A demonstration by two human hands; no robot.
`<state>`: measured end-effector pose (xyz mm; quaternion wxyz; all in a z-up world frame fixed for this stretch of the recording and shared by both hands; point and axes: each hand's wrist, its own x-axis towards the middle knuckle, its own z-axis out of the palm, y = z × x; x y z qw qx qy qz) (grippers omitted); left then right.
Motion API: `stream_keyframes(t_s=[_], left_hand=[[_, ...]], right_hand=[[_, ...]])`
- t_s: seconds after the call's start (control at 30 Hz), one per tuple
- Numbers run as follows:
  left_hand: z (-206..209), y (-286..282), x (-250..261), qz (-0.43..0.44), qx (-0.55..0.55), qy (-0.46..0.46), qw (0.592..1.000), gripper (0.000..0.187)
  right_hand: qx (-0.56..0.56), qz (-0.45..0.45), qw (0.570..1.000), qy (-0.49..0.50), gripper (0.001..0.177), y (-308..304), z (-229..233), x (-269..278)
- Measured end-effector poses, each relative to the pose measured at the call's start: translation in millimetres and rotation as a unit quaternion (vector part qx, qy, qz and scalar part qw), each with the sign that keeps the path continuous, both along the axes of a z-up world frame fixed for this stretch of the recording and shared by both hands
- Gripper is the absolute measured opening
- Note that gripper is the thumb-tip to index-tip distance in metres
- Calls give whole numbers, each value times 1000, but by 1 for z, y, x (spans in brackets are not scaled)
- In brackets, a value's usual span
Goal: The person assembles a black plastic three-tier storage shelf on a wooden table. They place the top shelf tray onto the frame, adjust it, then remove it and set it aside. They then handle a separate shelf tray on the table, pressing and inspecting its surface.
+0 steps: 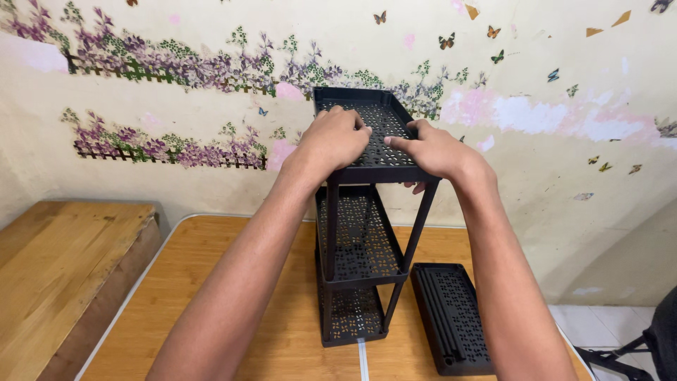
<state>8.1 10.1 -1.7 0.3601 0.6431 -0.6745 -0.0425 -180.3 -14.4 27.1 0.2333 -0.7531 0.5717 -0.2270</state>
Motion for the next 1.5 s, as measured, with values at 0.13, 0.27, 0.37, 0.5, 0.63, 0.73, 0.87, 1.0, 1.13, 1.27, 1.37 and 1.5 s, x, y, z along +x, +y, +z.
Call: stream_keyframes(t_s=[0.13, 0.27, 0.37, 0.5, 0.63, 0.73, 0.87, 1.0, 1.13, 1.27, 1.37, 1.5], left_hand=[[7, 12, -8, 27, -28, 5, 999, 36], [20, 23, -17, 60, -168, -73, 981, 31], [32, 19, -17, 61, -199, -75, 975, 32], [32, -6, -10, 61, -171, -61, 982, 41], [3, -24, -13, 47, -75, -108, 990, 48], [-4, -27, -15, 61, -122, -66, 988, 44], [8, -13, -13, 51, -167, -27, 984, 37], [40, 1, -8, 42, -216, -18, 975, 29], [48, 4, -7, 48, -262, 7, 964, 28], [22, -4, -14, 8, -107, 79, 991, 43], [12, -19, -6, 23, -109, 62, 992, 41], [0, -28, -2, 60, -94, -47, 993, 42]], right_hand=[[-23, -25, 998, 50, 90, 5, 3, 0], [-82, -18, 990, 111, 94, 0, 1, -1], [-41, -35, 994, 95, 94, -3, -2, -1], [-51, -37, 992, 108, 96, -13, -6, -3], [-94, -32, 985, 141, 96, -28, -13, -3], [-93, -34, 986, 134, 96, -34, -14, -7], [-87, -29, 988, 123, 97, -31, -12, -7], [-66, -41, 991, 113, 97, -27, -10, -6], [-96, -24, 987, 125, 97, -29, -11, -6], [-97, -26, 986, 129, 96, -30, -12, -8], [-87, -43, 987, 128, 96, -29, -10, -8], [-60, -47, 991, 108, 97, -22, -10, -6]])
